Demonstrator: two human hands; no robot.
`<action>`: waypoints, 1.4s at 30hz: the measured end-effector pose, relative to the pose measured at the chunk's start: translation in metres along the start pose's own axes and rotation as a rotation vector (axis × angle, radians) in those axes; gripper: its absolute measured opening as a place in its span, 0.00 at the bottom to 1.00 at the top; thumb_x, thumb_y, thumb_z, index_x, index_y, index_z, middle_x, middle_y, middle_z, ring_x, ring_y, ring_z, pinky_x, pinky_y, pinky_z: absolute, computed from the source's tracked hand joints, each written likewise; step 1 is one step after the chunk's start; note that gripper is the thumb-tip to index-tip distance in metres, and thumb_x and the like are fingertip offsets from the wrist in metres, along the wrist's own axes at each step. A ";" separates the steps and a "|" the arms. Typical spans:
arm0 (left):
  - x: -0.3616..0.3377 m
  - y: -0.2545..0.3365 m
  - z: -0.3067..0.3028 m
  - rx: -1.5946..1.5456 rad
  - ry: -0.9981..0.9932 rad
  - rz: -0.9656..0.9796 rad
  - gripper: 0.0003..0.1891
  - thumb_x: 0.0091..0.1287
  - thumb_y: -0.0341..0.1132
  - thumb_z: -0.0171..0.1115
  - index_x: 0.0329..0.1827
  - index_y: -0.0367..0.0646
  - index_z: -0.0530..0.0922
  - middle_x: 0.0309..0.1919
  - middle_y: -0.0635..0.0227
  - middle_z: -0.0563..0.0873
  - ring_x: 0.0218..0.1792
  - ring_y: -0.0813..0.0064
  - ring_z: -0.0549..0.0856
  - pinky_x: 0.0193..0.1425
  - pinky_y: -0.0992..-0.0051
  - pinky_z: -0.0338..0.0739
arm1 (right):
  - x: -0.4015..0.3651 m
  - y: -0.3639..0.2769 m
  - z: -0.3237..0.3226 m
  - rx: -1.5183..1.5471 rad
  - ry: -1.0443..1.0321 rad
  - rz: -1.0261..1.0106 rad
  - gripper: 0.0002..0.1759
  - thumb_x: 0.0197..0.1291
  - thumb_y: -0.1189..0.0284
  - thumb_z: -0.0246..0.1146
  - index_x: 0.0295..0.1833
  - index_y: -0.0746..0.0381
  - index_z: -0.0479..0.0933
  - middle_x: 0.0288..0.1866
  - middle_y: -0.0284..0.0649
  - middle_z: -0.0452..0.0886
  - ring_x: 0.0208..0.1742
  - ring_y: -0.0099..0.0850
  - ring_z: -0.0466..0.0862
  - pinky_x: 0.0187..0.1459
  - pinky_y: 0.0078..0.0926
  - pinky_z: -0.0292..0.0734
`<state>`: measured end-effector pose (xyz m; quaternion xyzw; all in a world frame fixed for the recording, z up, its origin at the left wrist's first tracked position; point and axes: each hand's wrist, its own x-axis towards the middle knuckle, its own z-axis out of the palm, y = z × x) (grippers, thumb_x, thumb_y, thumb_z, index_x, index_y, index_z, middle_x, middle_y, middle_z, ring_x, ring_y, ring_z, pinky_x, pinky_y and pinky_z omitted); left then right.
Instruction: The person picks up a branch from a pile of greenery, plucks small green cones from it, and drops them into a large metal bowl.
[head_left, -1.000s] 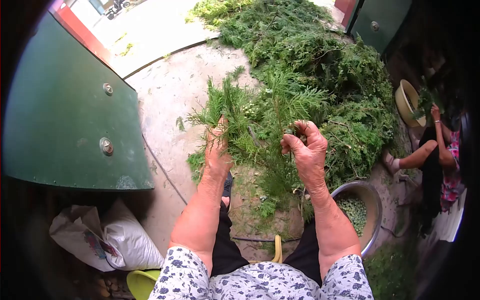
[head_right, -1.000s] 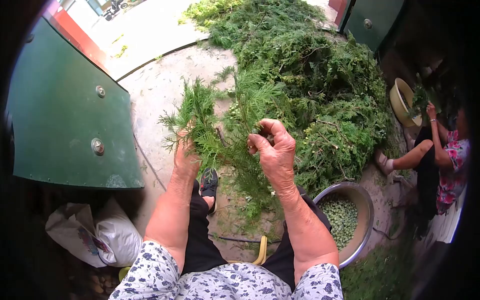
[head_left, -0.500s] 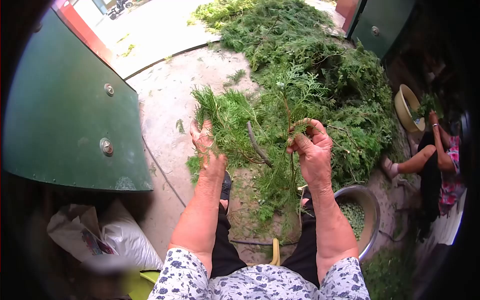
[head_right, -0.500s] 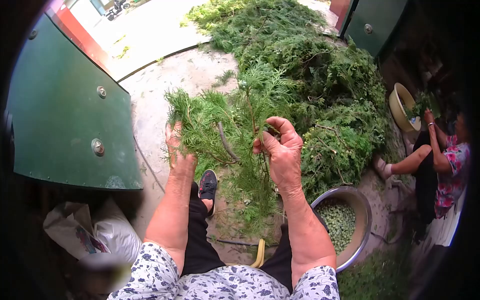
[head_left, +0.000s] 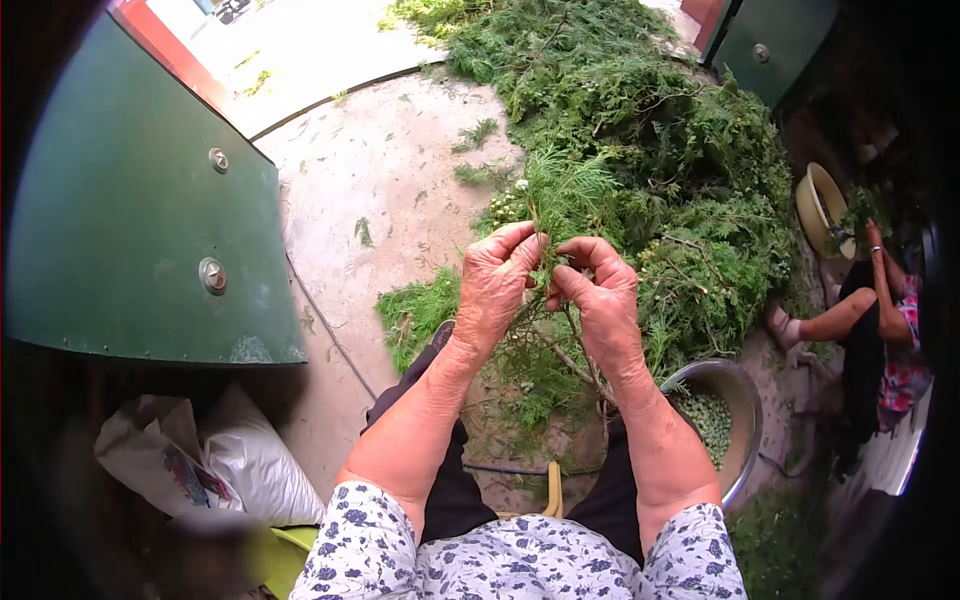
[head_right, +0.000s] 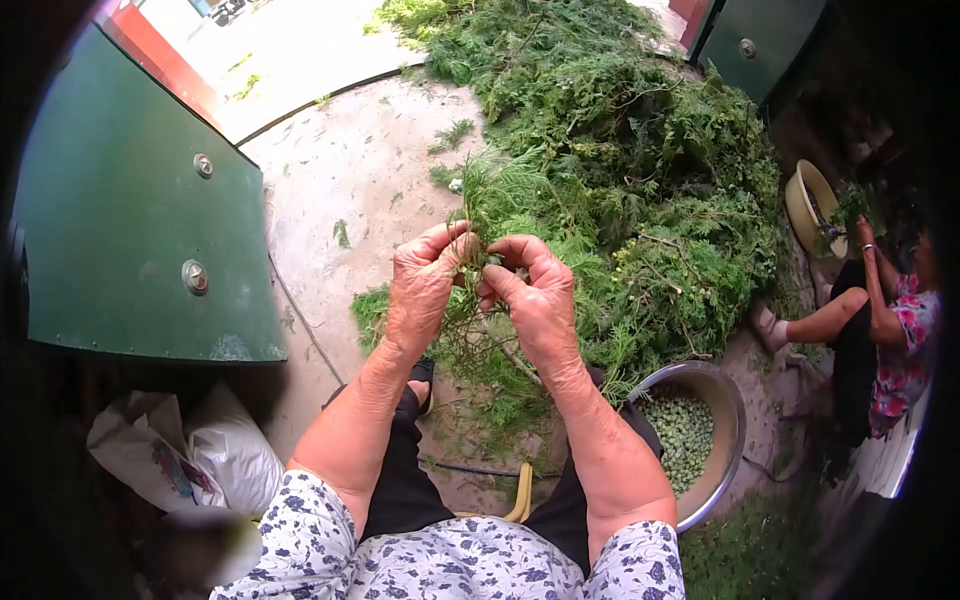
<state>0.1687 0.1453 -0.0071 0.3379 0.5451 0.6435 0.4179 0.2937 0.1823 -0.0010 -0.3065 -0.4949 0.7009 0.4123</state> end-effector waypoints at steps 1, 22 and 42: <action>0.000 -0.010 0.000 0.103 0.033 0.050 0.10 0.67 0.36 0.57 0.40 0.37 0.78 0.25 0.75 0.79 0.27 0.86 0.74 0.29 0.81 0.71 | 0.000 0.001 0.002 0.001 0.013 -0.014 0.09 0.57 0.81 0.59 0.44 0.68 0.72 0.33 0.37 0.77 0.28 0.21 0.78 0.28 0.18 0.78; -0.010 0.005 0.019 0.188 0.068 0.101 0.08 0.70 0.34 0.51 0.40 0.38 0.73 0.26 0.74 0.74 0.29 0.84 0.71 0.35 0.82 0.67 | 0.003 -0.009 -0.006 0.431 0.144 0.349 0.14 0.66 0.60 0.54 0.36 0.61 0.70 0.23 0.30 0.69 0.20 0.18 0.66 0.18 0.17 0.59; -0.023 -0.008 0.019 0.490 0.040 0.335 0.10 0.60 0.31 0.62 0.42 0.37 0.81 0.33 0.55 0.85 0.32 0.71 0.87 0.35 0.78 0.78 | 0.012 -0.047 -0.033 -0.364 0.152 -0.185 0.11 0.62 0.68 0.60 0.43 0.64 0.78 0.22 0.25 0.74 0.21 0.12 0.65 0.21 0.12 0.57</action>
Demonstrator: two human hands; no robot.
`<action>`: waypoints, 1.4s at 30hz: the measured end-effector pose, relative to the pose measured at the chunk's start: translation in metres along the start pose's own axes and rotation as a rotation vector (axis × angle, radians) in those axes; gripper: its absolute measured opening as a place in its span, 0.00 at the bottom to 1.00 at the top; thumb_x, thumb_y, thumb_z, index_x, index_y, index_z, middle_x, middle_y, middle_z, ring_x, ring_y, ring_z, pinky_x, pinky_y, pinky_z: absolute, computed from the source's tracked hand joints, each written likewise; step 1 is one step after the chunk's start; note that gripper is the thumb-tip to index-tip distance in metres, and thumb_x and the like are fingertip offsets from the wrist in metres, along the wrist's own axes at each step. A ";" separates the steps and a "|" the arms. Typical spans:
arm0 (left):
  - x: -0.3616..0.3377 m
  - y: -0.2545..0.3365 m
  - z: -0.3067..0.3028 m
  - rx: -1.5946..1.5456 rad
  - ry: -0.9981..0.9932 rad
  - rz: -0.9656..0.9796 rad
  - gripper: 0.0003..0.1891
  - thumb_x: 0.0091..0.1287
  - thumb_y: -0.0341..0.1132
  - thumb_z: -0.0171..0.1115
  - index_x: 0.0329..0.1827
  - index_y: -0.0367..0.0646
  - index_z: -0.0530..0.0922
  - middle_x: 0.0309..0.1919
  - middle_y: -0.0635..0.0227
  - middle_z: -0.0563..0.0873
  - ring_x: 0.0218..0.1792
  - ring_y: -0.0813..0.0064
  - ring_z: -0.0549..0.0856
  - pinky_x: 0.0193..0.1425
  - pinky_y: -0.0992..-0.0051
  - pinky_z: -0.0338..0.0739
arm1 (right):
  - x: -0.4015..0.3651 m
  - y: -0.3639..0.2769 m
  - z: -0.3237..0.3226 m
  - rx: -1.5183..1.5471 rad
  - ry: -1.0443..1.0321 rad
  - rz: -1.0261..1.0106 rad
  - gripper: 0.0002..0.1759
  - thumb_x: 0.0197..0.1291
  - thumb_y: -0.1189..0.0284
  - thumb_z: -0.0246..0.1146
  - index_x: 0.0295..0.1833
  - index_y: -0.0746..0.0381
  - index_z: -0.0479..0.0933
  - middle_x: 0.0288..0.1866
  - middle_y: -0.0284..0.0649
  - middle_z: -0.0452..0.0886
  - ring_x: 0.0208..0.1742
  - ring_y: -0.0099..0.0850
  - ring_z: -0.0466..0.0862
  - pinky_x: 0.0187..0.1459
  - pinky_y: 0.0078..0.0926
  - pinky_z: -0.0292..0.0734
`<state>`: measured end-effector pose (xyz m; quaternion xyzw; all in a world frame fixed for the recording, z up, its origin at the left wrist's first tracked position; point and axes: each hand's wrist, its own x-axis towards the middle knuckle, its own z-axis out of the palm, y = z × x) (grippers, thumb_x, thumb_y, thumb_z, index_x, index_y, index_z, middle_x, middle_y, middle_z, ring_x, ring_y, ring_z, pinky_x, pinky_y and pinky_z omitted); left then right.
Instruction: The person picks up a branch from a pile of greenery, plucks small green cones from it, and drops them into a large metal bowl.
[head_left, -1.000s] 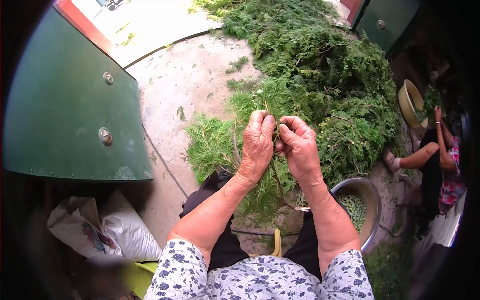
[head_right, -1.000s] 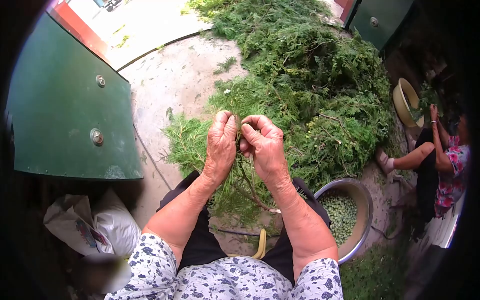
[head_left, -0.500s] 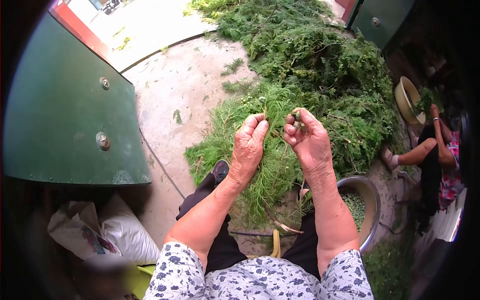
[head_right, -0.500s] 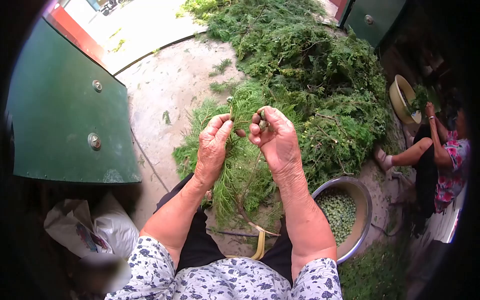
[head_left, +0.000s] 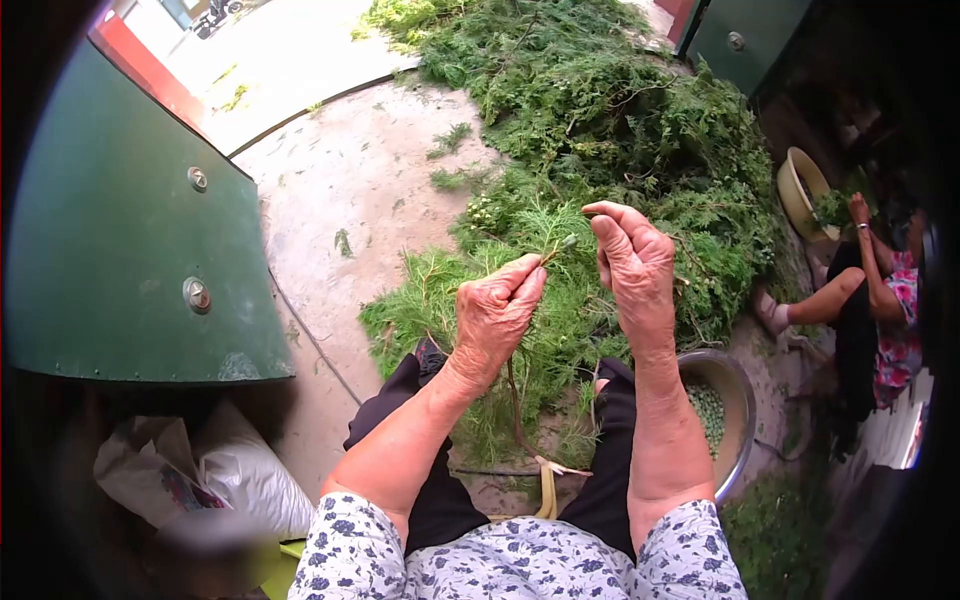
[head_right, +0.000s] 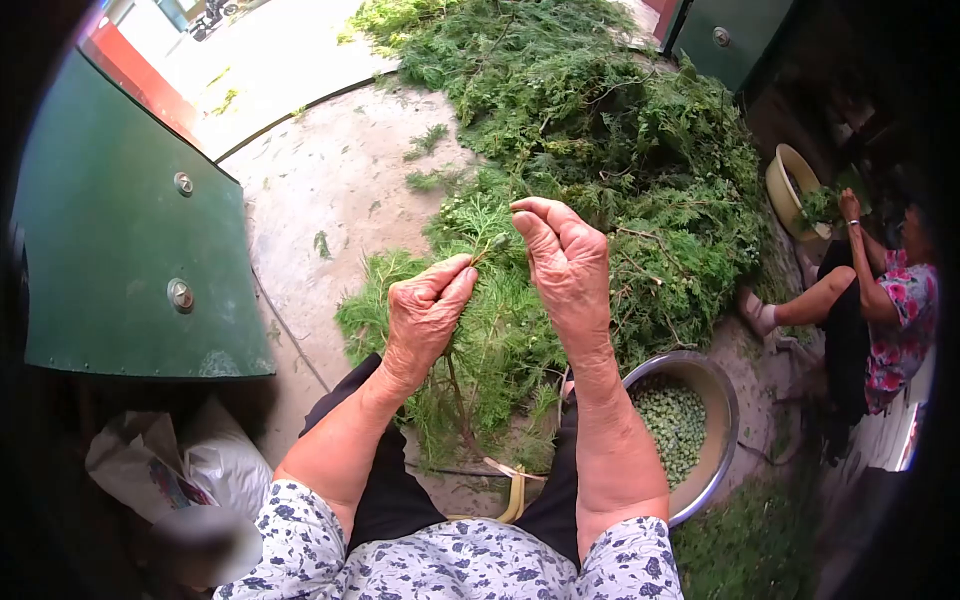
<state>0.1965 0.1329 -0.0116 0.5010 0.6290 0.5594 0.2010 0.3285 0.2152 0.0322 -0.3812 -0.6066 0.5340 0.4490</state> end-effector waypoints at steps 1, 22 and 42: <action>0.000 0.000 0.001 0.005 0.003 0.039 0.10 0.60 0.31 0.62 0.42 0.37 0.81 0.33 0.55 0.85 0.32 0.69 0.87 0.35 0.77 0.78 | 0.001 0.002 0.001 -0.072 -0.023 0.030 0.12 0.61 0.67 0.62 0.42 0.66 0.78 0.24 0.28 0.76 0.23 0.15 0.67 0.25 0.14 0.62; 0.022 -0.001 -0.052 -0.580 0.083 -0.426 0.12 0.61 0.36 0.63 0.42 0.37 0.82 0.30 0.70 0.84 0.23 0.88 0.75 0.23 0.86 0.67 | 0.011 0.024 -0.021 0.803 0.161 0.375 0.10 0.63 0.68 0.59 0.40 0.65 0.73 0.31 0.37 0.74 0.27 0.25 0.74 0.25 0.20 0.70; 0.047 -0.020 -0.080 -0.703 0.208 -0.183 0.13 0.65 0.38 0.58 0.42 0.34 0.78 0.10 0.74 0.69 0.11 0.85 0.62 0.16 0.81 0.58 | -0.157 0.112 -0.312 -1.082 0.130 0.623 0.16 0.56 0.61 0.62 0.42 0.63 0.80 0.26 0.41 0.79 0.33 0.31 0.79 0.37 0.29 0.72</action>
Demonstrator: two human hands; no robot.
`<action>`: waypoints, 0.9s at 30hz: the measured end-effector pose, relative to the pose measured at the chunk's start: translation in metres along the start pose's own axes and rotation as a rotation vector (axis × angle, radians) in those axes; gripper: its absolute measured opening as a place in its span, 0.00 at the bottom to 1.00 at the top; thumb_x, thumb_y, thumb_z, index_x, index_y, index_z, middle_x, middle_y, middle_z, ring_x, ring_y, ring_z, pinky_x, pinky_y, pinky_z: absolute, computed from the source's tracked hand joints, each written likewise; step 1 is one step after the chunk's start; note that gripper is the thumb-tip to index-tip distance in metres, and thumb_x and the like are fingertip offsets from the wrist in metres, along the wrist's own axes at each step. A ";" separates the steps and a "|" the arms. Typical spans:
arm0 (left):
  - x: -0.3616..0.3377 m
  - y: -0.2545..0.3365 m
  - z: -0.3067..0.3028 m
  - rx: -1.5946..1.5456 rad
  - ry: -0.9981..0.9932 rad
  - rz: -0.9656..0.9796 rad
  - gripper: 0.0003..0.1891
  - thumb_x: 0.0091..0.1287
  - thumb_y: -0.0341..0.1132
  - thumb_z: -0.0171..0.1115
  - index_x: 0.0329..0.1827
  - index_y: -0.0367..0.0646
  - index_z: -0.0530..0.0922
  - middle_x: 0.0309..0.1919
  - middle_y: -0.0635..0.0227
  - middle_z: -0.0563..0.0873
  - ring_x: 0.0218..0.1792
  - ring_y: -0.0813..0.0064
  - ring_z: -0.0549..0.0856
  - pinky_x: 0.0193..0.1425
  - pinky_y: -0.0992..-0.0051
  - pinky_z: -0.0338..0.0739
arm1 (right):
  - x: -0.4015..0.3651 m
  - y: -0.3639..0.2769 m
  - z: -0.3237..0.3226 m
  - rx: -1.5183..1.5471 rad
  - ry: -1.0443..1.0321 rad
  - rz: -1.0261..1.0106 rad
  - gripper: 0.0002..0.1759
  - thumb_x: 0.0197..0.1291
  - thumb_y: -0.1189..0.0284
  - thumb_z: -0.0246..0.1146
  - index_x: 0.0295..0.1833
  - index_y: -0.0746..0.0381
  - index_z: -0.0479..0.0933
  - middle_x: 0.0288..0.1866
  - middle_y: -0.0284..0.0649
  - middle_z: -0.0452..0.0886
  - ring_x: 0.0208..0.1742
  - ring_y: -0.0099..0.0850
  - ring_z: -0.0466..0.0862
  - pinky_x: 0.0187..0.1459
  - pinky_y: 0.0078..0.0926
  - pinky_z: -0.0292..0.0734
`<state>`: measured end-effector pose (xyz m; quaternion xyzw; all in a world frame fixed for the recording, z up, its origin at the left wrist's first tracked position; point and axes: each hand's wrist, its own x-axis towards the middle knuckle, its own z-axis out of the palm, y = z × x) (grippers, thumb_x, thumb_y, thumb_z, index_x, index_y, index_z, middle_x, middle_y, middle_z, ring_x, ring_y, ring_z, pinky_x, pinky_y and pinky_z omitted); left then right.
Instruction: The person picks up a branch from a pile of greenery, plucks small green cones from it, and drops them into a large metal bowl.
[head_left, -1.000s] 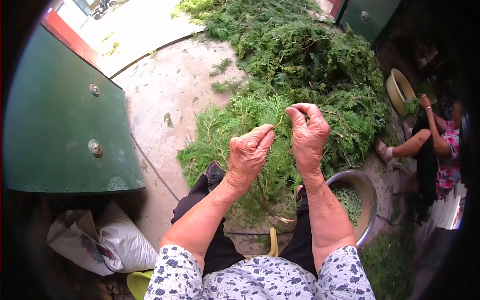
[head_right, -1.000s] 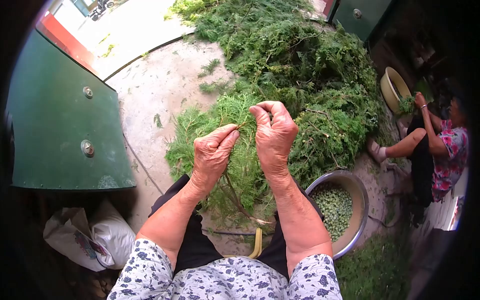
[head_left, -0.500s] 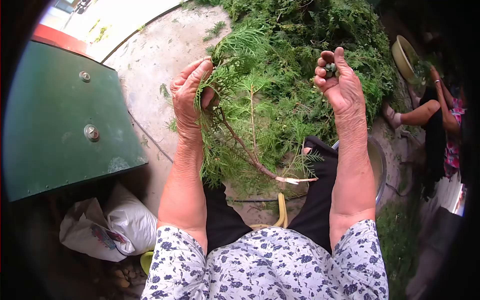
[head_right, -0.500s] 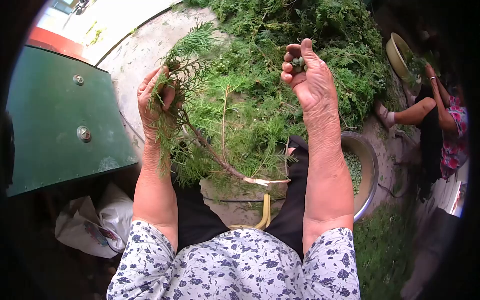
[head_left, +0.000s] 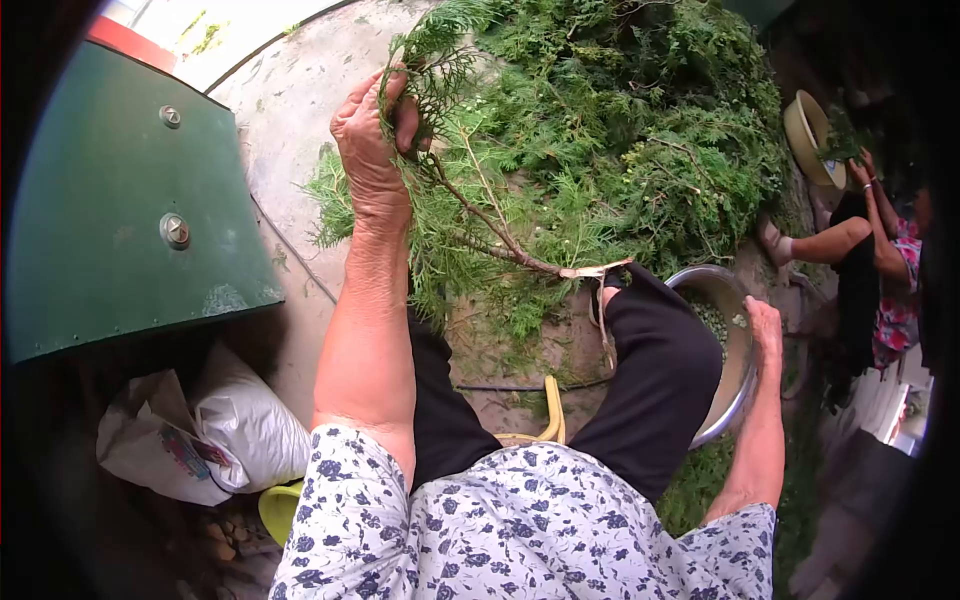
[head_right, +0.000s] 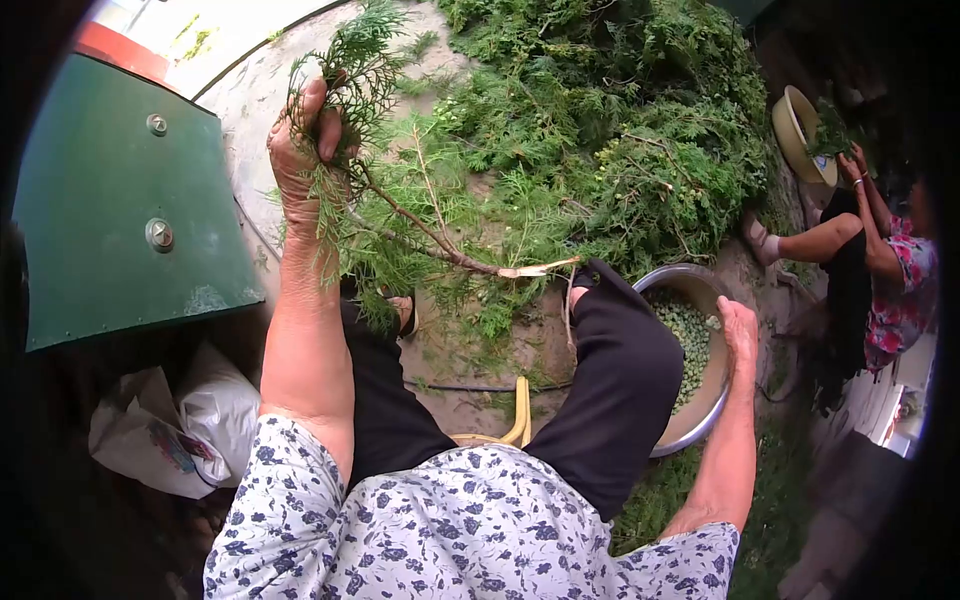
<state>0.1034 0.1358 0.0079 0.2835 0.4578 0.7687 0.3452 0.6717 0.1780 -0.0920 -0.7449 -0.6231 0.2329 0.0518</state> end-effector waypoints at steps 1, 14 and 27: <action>0.000 -0.001 -0.001 0.096 0.021 0.024 0.13 0.67 0.37 0.54 0.43 0.34 0.78 0.11 0.75 0.70 0.13 0.86 0.63 0.17 0.82 0.57 | -0.005 0.016 0.002 -0.002 0.000 -0.002 0.16 0.56 0.61 0.62 0.42 0.63 0.80 0.26 0.41 0.79 0.33 0.31 0.79 0.37 0.29 0.72; -0.009 -0.011 0.008 0.820 -0.047 0.347 0.20 0.59 0.19 0.53 0.54 0.44 0.77 0.44 0.69 0.81 0.28 0.85 0.77 0.25 0.84 0.75 | -0.116 -0.300 0.052 -0.071 -0.067 -1.065 0.44 0.46 0.64 0.69 0.67 0.67 0.57 0.44 0.49 0.77 0.51 0.44 0.76 0.60 0.42 0.63; 0.008 0.010 -0.020 0.131 0.324 0.115 0.19 0.65 0.47 0.59 0.45 0.38 0.78 0.37 0.65 0.84 0.37 0.78 0.82 0.38 0.81 0.76 | -0.054 -0.315 0.075 0.569 -0.128 -0.672 0.17 0.52 0.72 0.67 0.47 0.66 0.76 0.22 0.33 0.77 0.23 0.15 0.70 0.27 0.16 0.68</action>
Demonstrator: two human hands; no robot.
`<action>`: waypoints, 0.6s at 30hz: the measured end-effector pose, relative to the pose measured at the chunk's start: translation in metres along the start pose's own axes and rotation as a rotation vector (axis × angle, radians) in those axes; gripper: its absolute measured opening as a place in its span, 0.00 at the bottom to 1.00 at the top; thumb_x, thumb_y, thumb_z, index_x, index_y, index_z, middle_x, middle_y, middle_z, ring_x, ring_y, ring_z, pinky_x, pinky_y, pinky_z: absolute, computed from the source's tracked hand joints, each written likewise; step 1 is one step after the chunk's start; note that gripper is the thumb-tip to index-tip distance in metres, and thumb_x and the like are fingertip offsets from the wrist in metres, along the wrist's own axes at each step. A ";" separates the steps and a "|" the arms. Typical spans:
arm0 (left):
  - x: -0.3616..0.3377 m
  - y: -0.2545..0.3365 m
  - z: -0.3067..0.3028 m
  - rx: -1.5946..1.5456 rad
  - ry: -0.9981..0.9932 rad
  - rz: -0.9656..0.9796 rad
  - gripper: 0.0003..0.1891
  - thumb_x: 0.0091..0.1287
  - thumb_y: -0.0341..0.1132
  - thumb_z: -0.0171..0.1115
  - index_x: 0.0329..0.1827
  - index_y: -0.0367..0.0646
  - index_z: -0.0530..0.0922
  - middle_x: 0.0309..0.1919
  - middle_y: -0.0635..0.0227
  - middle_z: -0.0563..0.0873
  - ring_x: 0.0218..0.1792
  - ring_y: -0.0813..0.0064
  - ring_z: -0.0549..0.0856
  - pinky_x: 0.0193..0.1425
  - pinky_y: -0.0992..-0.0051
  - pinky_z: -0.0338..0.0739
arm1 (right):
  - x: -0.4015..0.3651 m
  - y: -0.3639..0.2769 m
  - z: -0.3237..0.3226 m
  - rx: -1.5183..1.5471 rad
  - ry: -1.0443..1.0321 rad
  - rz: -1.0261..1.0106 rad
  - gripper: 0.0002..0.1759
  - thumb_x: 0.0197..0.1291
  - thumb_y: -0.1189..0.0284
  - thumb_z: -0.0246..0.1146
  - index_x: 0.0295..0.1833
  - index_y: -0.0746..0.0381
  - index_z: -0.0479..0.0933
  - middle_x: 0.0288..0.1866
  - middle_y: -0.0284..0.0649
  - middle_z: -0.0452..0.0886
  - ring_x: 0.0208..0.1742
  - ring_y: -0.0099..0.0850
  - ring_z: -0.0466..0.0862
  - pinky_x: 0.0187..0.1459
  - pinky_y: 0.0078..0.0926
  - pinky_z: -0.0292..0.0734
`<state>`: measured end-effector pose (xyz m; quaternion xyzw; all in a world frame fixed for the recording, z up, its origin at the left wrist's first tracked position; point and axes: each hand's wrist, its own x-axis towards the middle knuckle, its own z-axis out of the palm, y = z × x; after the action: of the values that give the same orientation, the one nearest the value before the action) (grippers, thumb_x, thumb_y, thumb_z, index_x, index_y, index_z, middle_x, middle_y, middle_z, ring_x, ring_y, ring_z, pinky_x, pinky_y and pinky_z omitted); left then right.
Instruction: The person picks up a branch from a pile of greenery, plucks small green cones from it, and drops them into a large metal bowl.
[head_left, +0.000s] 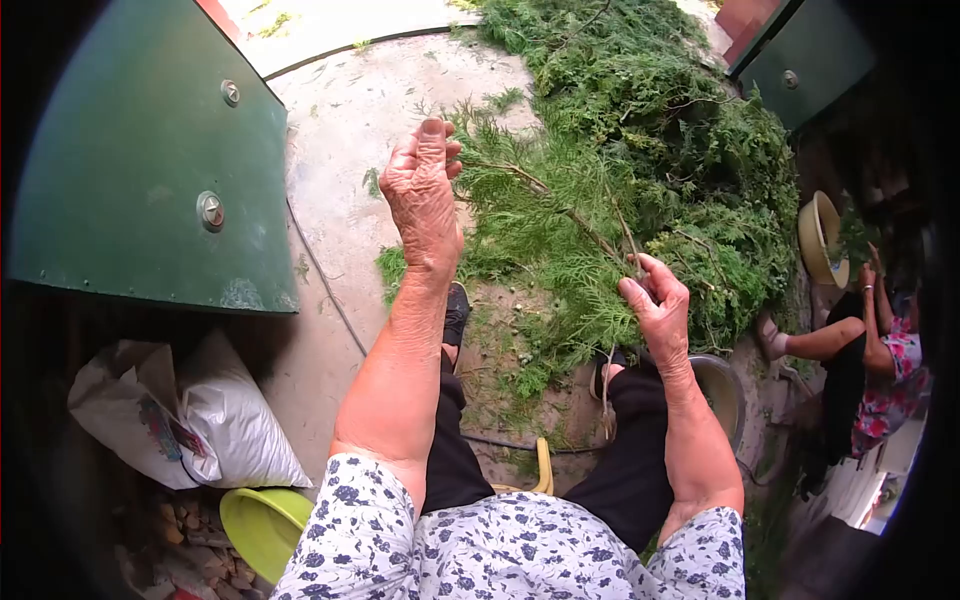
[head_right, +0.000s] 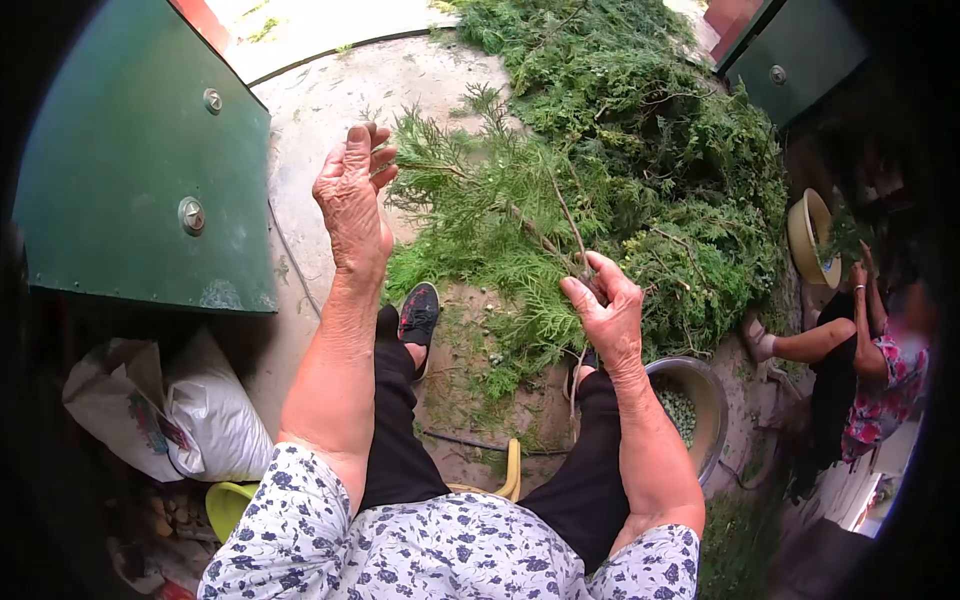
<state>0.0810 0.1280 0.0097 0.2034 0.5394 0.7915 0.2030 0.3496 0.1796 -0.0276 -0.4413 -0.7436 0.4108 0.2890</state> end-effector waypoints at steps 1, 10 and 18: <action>0.002 0.002 -0.004 -0.011 0.033 0.029 0.18 0.65 0.46 0.59 0.45 0.38 0.78 0.37 0.65 0.84 0.36 0.78 0.82 0.38 0.81 0.76 | 0.003 -0.002 -0.002 0.084 0.000 0.043 0.20 0.52 0.72 0.68 0.51 0.66 0.74 0.23 0.28 0.75 0.22 0.13 0.68 0.25 0.14 0.64; 0.010 0.001 -0.022 -0.111 0.195 -0.174 0.11 0.67 0.38 0.57 0.44 0.38 0.77 0.37 0.66 0.84 0.36 0.77 0.81 0.37 0.79 0.77 | 0.016 0.022 -0.023 0.907 0.018 0.486 0.09 0.63 0.64 0.56 0.39 0.58 0.72 0.18 0.23 0.60 0.15 0.17 0.60 0.16 0.18 0.58; 0.011 -0.001 -0.029 -0.105 0.238 -0.299 0.11 0.67 0.37 0.56 0.46 0.40 0.77 0.37 0.68 0.84 0.38 0.77 0.81 0.42 0.77 0.74 | 0.017 0.018 -0.022 1.134 0.033 0.614 0.14 0.66 0.64 0.48 0.26 0.54 0.65 0.15 0.25 0.58 0.12 0.18 0.56 0.16 0.21 0.55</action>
<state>0.0559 0.1123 0.0001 0.0150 0.5418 0.7981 0.2634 0.3670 0.2070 -0.0308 -0.4192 -0.2462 0.7971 0.3581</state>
